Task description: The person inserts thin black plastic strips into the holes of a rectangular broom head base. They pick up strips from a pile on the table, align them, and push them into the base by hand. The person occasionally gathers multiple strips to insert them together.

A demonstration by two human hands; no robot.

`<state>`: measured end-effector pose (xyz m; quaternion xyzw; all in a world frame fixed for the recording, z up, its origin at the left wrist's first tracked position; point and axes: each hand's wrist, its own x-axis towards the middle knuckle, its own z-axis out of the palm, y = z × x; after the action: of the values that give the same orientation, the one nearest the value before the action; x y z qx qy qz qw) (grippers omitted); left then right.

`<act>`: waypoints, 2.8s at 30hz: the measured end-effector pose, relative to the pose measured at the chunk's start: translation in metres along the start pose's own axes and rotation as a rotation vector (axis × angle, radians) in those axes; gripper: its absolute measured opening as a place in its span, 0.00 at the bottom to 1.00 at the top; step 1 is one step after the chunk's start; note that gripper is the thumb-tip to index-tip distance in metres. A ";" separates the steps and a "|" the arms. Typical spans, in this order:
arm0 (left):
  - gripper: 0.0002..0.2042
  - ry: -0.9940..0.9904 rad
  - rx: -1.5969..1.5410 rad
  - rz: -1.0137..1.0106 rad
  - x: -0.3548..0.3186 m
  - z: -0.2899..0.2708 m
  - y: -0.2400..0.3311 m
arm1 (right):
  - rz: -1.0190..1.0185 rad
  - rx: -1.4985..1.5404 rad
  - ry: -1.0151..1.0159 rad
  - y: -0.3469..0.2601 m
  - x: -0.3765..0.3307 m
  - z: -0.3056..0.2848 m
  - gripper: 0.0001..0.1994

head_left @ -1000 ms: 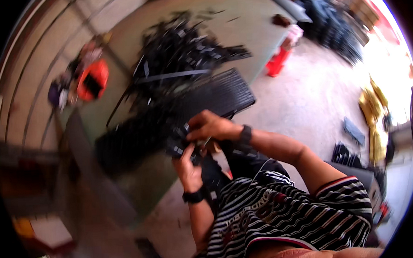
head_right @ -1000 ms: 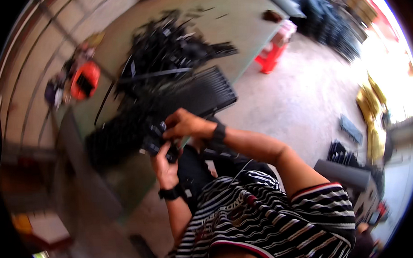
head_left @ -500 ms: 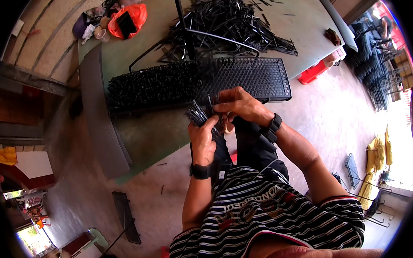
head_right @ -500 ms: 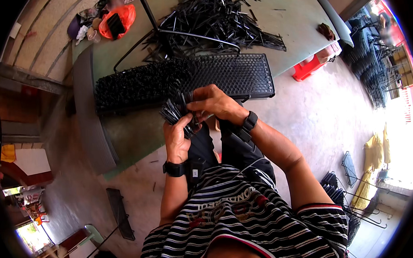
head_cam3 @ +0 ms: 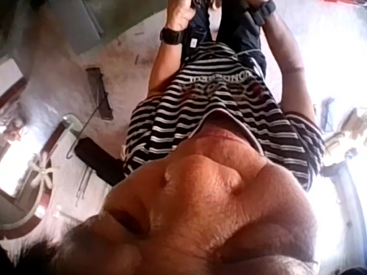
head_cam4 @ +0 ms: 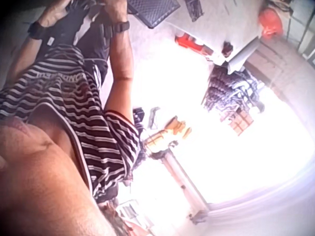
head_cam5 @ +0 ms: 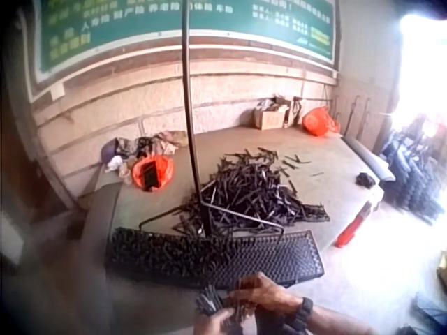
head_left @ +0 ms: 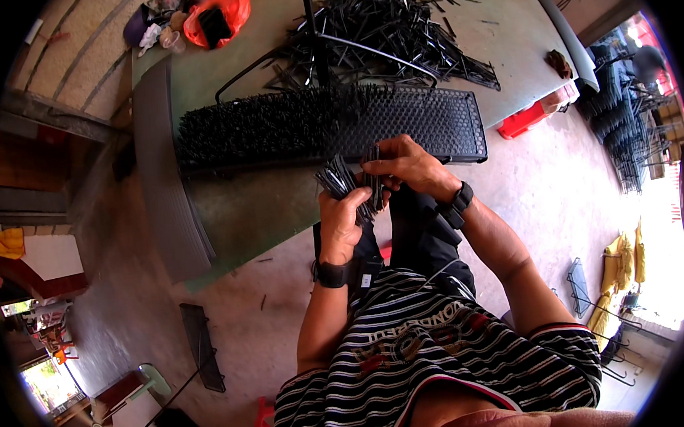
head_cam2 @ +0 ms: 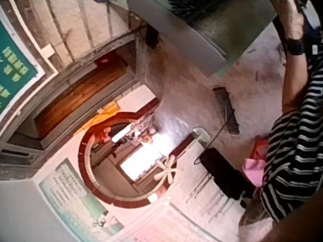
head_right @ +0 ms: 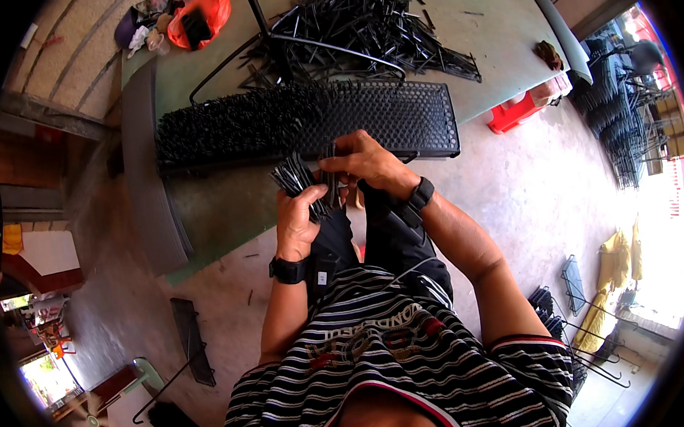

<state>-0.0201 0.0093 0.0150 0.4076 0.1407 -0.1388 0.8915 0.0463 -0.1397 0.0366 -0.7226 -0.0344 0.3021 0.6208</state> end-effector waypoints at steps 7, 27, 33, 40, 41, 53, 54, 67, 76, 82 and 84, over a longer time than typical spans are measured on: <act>0.14 0.062 -0.113 0.024 0.005 -0.009 -0.002 | -0.073 -0.005 0.097 0.006 -0.001 0.000 0.09; 0.11 0.161 -0.328 -0.202 0.014 -0.019 -0.005 | -1.204 -0.790 0.120 0.029 -0.019 0.012 0.28; 0.14 0.114 -0.113 -0.171 0.024 -0.035 -0.017 | -0.564 -0.114 0.380 0.017 -0.012 0.018 0.13; 0.17 0.059 -0.037 -0.142 0.034 -0.023 -0.021 | -0.507 -0.291 0.471 0.026 -0.001 0.017 0.14; 0.16 0.090 -0.010 -0.149 0.033 -0.018 -0.022 | -0.503 -0.309 0.485 0.026 -0.003 0.016 0.14; 0.08 0.145 0.130 -0.186 0.025 -0.027 -0.017 | -0.441 -0.078 0.365 0.021 -0.003 0.011 0.11; 0.09 0.146 0.123 -0.175 0.023 -0.024 -0.016 | -0.474 -0.108 0.361 0.022 0.000 0.009 0.10; 0.15 0.189 -0.060 -0.011 0.018 -0.017 -0.007 | -0.594 0.345 0.407 0.000 -0.015 0.005 0.06; 0.10 0.303 -0.163 -0.029 0.008 -0.030 0.003 | -0.662 -0.216 0.586 -0.020 0.016 0.011 0.09; 0.09 0.279 -0.127 -0.027 0.010 -0.033 0.001 | -0.808 -0.333 0.626 -0.016 0.041 0.015 0.09; 0.09 0.285 -0.140 -0.024 0.011 -0.032 0.001 | -0.817 -0.364 0.622 -0.011 0.049 0.015 0.08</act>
<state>-0.0139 0.0328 -0.0078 0.3583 0.2801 -0.0800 0.8870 0.0824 -0.1037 0.0270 -0.8017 -0.1789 -0.2025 0.5332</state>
